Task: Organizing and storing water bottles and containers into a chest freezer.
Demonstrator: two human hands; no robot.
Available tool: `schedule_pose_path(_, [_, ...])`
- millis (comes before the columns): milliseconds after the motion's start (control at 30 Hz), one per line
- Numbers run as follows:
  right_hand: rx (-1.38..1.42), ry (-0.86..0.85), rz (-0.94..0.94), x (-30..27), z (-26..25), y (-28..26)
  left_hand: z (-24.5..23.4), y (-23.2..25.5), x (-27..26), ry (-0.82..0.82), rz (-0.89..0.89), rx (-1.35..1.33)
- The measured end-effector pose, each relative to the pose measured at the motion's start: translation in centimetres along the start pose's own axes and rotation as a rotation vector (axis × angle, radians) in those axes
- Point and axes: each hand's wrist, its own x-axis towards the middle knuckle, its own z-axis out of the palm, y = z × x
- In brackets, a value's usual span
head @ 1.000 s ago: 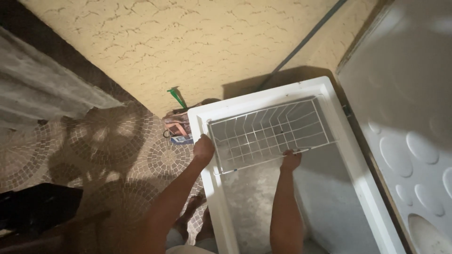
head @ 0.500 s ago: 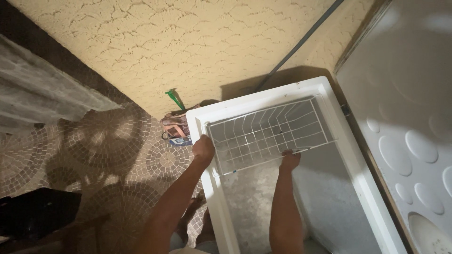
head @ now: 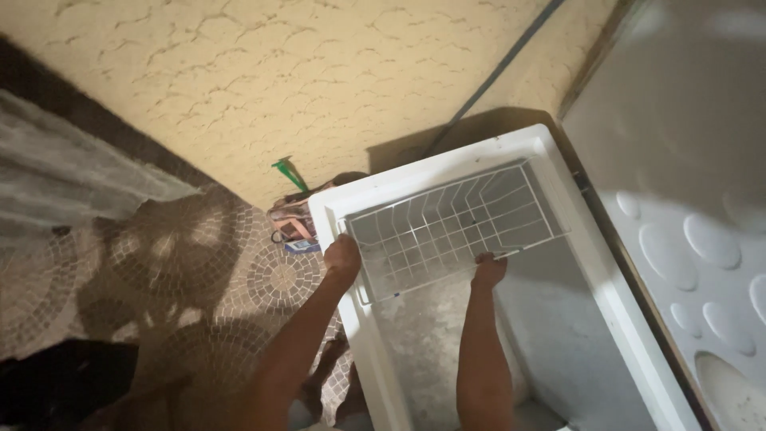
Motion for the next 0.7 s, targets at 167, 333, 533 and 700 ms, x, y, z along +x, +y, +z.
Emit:
schedule_pose_path(167, [0.1, -0.022, -0.062, 3.2, -3.6, 4.1, 0.9, -0.8, 0.7, 0.101, 0.077, -0.035])
schedule_pose_path(333, [-0.633, 0.065, 0.186, -2.0, 1.5, -5.1, -0.6, -0.7, -0.2, 0.02, 0.103, -0.024])
schedule_pose_path(533, [-1.355, -0.192, -0.484, -9.9, 0.0, -9.1, 3.3, -2.9, 2.5, 0.271, 0.462, 0.226])
schedule_pose_path(700, [-1.258, -0.028, -0.164, -23.8, -8.1, -5.7, 1.8, -1.8, 0.3, 0.365, 0.702, 0.297])
